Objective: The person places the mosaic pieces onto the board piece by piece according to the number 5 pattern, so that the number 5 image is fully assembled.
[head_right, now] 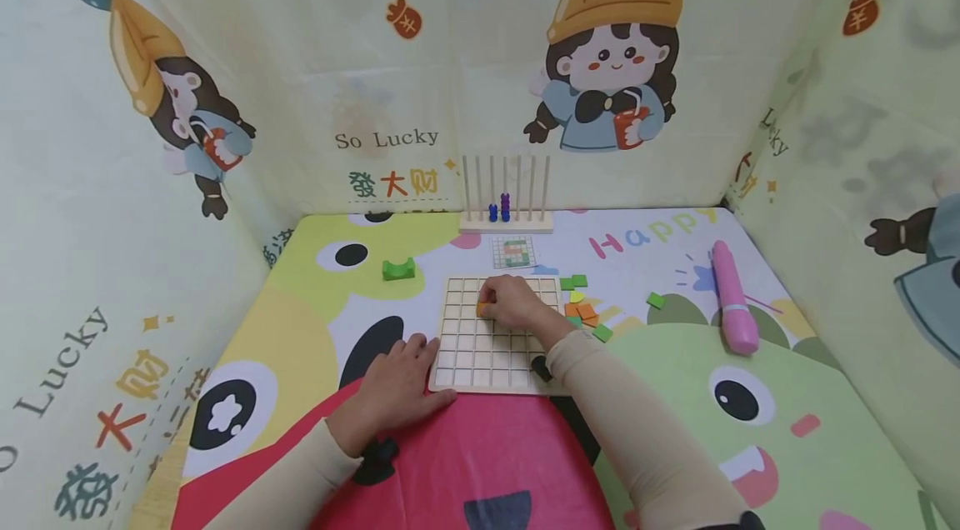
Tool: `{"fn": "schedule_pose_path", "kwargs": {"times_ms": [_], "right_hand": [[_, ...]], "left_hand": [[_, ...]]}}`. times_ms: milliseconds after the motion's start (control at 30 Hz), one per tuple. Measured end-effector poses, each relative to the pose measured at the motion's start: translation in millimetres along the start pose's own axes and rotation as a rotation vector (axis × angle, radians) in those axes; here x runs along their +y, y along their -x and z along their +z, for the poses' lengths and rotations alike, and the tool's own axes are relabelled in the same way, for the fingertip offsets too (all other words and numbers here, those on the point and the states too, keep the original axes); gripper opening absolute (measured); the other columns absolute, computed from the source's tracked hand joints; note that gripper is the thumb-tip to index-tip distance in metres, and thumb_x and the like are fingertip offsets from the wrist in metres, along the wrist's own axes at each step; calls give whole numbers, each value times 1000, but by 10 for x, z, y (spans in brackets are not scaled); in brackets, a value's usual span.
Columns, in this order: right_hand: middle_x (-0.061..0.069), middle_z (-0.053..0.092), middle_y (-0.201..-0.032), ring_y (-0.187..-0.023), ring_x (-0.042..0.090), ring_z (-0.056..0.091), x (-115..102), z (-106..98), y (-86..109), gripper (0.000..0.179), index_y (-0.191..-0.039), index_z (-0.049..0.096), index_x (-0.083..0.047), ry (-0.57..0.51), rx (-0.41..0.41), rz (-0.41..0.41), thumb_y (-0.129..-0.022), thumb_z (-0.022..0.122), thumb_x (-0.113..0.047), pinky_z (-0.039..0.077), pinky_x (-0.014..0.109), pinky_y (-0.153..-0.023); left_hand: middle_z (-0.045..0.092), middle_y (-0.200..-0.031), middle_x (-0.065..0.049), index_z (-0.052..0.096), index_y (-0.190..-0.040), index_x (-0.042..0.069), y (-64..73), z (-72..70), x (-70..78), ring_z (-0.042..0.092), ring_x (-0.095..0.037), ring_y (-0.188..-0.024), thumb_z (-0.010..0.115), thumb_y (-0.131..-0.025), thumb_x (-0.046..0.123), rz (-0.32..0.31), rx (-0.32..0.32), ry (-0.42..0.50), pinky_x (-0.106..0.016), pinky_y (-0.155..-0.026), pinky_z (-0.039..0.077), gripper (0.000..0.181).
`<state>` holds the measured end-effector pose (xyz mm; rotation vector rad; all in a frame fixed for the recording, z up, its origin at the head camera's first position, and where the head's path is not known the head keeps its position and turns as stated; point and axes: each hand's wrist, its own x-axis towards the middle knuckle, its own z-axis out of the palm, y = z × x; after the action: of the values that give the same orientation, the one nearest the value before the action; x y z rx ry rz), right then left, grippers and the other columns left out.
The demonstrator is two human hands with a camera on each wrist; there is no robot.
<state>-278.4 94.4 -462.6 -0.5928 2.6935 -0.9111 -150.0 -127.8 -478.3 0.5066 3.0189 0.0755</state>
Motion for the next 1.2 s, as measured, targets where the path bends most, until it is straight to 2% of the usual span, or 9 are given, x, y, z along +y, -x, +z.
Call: {"fn": "schedule_pose_path", "kwargs": {"times_ms": [100,267,467,733,867,1067,1200], "right_hand": [[0,69,-89,-79,16,58,-31,3,-12,5,-97,69,-13,34,-2,14,-97,73,-15,48,33,-75],[0,67,-88,-79,16,58,-32,29,-74,4,-96,70,-14,152,-8,10,-97,73,-16,49,33,-74],[3,73,-92,-84,18,63,-49,37,-90,4,-98,75,-11,226,-8,-13,-96,73,-14,54,37,-80],[6,78,-103,-97,22,69,-87,5,-4,13,-105,79,-8,215,4,-26,-95,73,-10,57,40,-89],[6,77,-106,-101,22,69,-78,-67,68,19,-113,78,-8,166,-7,-35,-95,73,-14,56,41,-91],[6,74,-107,-96,20,67,49,-216,198,31,-126,72,-6,79,-18,-42,-98,71,-20,56,40,-87],[8,72,-109,-96,22,66,179,-350,311,37,-130,69,-4,38,20,-14,-99,70,-23,55,42,-86]], "left_hand": [[54,-141,-12,50,-152,10,4,-7,-2,56,-28,-120,74,-81,67,0,-3,0,-48,-87,55,94],[55,-139,-12,51,-151,9,8,-15,4,56,-28,-119,74,-82,67,5,1,5,-48,-87,55,93],[55,-140,-12,51,-151,10,6,-7,7,57,-28,-119,74,-81,67,2,4,0,-47,-86,56,94],[55,-140,-12,51,-151,10,4,-1,7,57,-28,-118,74,-80,68,0,8,6,-47,-85,56,95],[55,-140,-12,51,-151,10,0,6,8,56,-28,-118,75,-80,67,-4,5,7,-47,-85,55,95],[54,-141,-12,50,-152,10,0,4,7,56,-29,-119,76,-79,67,-9,-7,12,-47,-87,56,96],[55,-140,-12,51,-151,10,6,-6,14,56,-28,-118,78,-78,66,-6,-4,19,-47,-86,56,96]]}}
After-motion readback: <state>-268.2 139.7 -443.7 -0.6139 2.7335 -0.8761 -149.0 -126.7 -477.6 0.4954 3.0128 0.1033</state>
